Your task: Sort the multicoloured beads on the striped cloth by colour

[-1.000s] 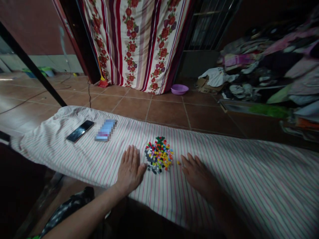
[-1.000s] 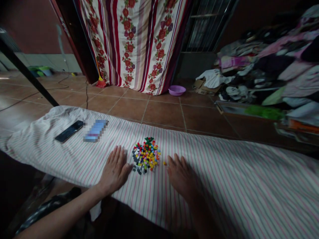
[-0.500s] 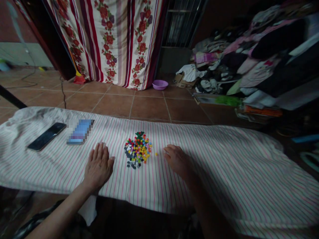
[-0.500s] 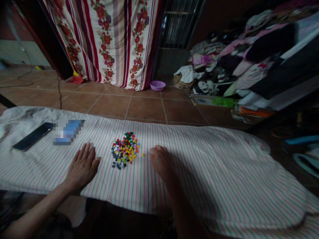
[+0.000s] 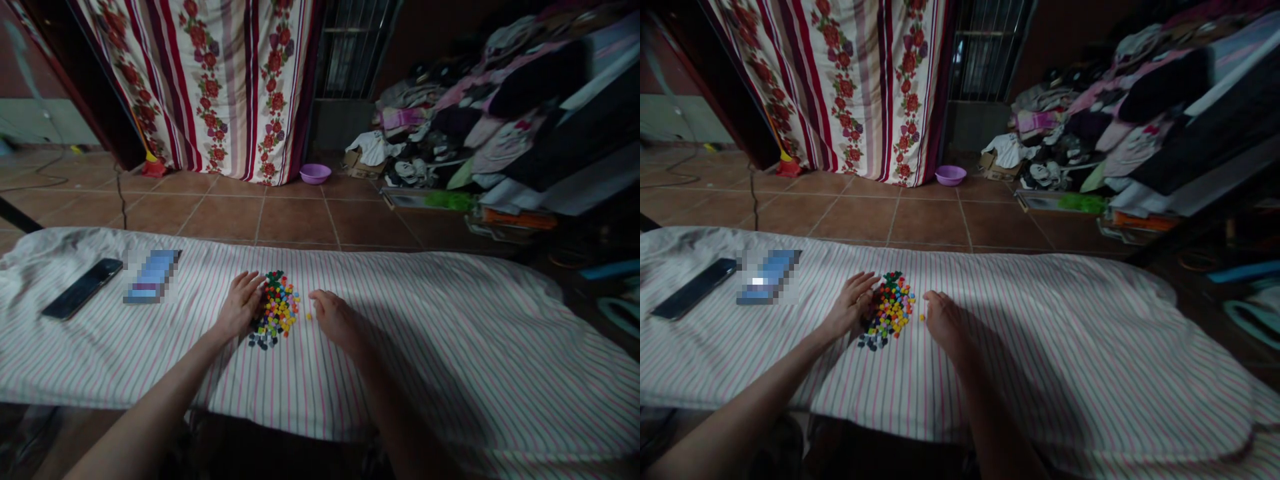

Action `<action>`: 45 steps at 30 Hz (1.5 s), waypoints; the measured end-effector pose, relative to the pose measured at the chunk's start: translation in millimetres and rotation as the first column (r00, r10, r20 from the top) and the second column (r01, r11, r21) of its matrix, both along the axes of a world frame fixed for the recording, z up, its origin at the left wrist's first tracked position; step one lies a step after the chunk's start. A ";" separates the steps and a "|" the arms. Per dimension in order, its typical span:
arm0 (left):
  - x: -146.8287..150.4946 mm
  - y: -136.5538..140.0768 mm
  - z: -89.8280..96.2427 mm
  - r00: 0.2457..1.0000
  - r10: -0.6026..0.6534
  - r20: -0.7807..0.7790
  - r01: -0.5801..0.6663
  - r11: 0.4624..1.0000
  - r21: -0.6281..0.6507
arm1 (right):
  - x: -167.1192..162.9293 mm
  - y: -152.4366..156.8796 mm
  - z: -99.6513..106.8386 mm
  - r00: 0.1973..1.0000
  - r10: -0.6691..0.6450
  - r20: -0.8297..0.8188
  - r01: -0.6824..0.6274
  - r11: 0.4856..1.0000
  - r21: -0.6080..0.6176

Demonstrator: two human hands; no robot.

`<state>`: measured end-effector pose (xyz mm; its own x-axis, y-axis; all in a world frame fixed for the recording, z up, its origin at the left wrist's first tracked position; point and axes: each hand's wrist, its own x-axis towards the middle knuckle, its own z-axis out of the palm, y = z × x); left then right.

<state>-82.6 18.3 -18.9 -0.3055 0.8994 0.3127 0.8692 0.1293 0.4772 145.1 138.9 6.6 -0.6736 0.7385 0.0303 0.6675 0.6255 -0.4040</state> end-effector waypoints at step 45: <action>9.6 -73.4 28.3 0.869 -0.403 -0.288 0.401 0.914 -0.068 | -5.1 -1.1 -11.7 0.947 -0.096 -0.307 -0.057 0.889 -0.455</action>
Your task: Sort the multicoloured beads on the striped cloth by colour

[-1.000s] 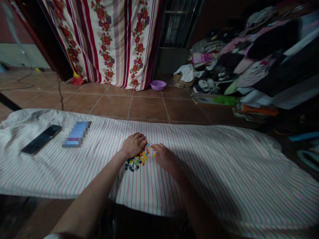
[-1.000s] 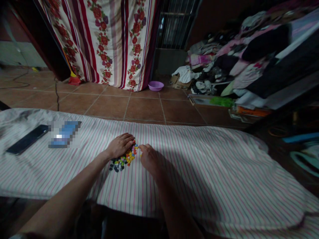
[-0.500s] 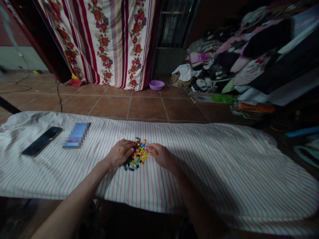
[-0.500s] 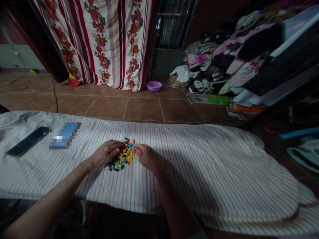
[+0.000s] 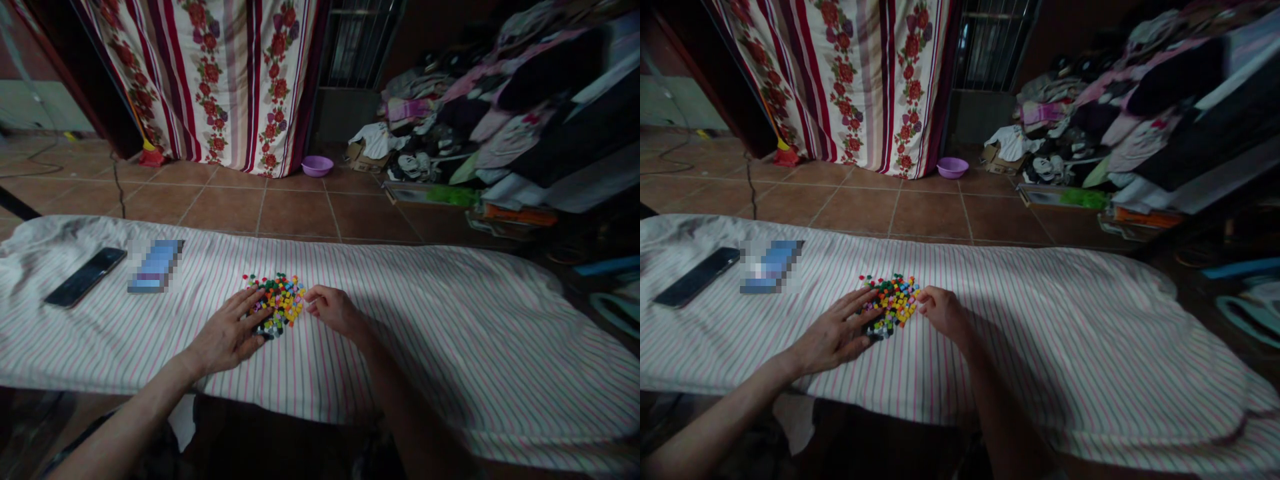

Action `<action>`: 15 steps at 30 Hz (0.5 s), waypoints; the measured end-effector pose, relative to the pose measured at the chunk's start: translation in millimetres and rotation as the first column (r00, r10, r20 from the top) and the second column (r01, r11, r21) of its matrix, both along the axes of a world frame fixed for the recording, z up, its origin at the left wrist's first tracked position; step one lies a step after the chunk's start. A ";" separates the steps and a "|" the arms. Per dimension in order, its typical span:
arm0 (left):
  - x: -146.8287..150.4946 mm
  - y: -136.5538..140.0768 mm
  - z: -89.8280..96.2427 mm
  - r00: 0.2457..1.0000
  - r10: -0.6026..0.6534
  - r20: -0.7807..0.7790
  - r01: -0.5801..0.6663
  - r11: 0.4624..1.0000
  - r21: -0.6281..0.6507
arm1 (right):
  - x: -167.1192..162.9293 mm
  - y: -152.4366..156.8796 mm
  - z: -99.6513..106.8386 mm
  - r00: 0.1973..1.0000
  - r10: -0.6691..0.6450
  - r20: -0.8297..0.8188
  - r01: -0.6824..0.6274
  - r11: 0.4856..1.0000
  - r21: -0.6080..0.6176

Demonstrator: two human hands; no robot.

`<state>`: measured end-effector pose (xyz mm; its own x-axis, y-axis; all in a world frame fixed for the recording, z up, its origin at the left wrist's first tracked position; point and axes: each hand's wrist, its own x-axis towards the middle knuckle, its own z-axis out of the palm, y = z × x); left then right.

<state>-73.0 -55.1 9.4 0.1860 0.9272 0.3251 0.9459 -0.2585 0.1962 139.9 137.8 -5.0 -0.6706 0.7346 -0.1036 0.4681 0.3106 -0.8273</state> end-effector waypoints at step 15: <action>3.0 15.0 -18.9 0.985 0.045 -0.166 -0.045 0.999 0.003 | -14.6 -0.9 -6.9 0.986 0.115 -0.119 -0.109 0.992 0.058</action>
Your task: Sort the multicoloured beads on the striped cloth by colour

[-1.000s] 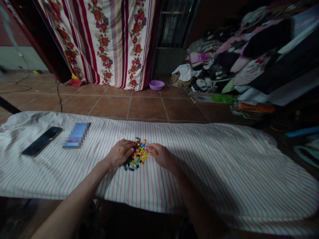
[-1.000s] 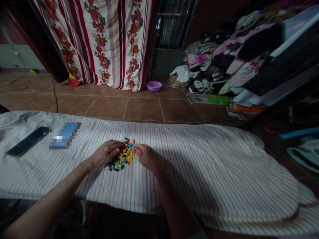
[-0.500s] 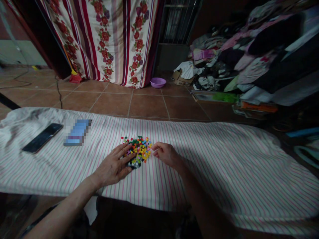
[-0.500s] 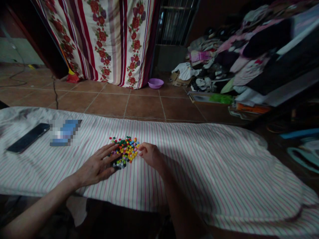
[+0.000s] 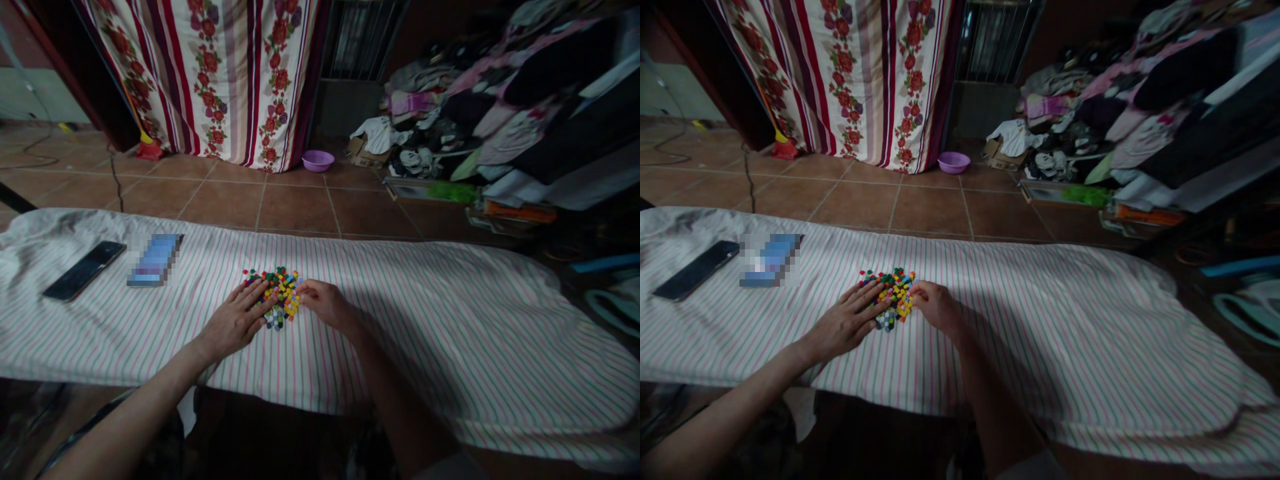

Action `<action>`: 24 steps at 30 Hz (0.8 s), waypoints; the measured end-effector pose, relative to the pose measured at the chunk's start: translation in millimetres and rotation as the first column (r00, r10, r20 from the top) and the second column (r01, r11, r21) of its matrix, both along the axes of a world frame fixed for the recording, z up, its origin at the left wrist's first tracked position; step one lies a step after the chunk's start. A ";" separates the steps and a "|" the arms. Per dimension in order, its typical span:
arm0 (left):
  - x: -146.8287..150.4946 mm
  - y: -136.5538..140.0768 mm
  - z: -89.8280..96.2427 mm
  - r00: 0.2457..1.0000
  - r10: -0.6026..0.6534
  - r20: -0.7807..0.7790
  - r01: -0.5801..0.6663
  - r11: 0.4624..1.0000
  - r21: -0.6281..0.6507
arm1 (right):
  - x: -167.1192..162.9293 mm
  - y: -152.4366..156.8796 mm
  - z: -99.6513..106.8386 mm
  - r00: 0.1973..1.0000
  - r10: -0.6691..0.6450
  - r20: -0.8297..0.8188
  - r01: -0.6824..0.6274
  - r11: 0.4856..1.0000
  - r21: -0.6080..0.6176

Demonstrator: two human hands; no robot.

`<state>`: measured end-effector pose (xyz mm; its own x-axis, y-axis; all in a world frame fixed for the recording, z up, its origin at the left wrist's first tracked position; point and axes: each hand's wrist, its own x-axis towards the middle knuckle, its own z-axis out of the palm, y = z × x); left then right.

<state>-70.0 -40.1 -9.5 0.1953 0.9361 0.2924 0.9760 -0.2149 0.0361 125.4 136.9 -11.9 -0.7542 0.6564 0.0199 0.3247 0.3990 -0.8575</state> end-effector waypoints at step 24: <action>2.2 17.0 1.9 0.931 -0.028 0.363 0.017 0.999 0.035 | -8.9 -6.2 1.9 0.998 -0.001 0.066 -0.023 0.930 0.368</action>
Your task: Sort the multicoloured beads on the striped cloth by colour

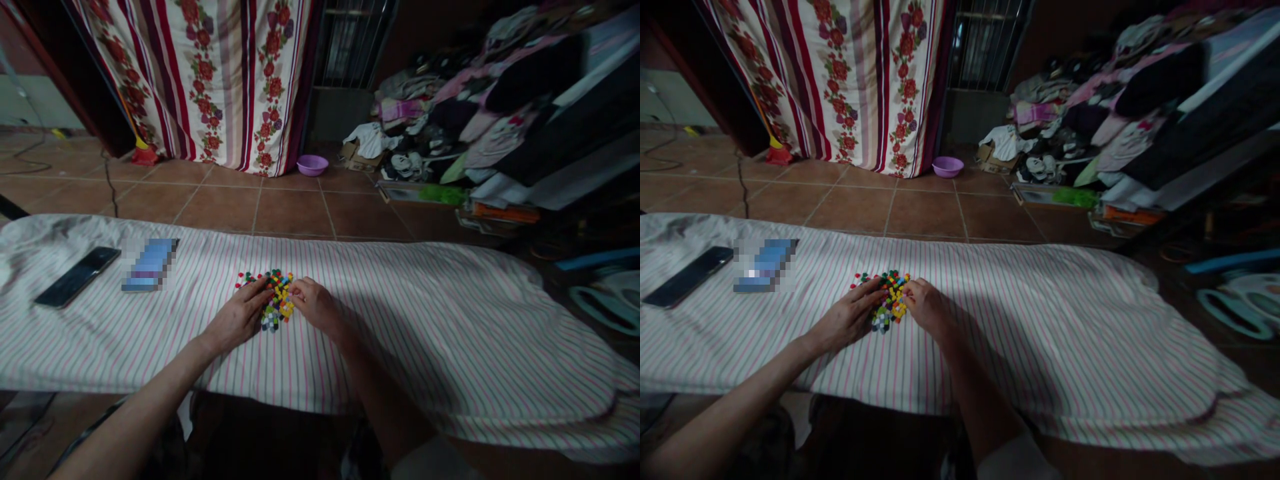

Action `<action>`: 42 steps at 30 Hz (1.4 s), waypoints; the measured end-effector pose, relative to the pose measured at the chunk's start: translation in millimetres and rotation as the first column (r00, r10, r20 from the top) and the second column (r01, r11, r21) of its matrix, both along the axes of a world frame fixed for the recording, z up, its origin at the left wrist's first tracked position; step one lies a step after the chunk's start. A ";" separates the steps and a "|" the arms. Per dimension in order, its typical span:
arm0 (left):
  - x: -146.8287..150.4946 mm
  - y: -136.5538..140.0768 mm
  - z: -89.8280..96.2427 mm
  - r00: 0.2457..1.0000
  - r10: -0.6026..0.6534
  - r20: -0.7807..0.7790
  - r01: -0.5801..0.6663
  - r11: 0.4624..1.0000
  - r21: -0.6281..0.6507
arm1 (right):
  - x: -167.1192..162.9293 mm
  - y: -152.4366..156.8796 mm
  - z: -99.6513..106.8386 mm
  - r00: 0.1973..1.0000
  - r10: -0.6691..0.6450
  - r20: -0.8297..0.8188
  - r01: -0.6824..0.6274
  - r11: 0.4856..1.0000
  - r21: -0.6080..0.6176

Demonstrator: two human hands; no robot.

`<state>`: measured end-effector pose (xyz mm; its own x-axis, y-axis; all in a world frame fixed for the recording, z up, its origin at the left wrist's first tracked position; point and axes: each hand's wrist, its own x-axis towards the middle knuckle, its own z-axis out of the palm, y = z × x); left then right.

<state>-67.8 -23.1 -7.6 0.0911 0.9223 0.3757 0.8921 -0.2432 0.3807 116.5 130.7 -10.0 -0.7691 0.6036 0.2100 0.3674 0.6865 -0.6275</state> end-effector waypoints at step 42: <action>11.9 24.7 24.8 0.969 0.245 0.024 -0.246 0.963 0.109 | 47.6 81.3 -8.5 0.863 -0.502 0.050 0.499 0.864 0.070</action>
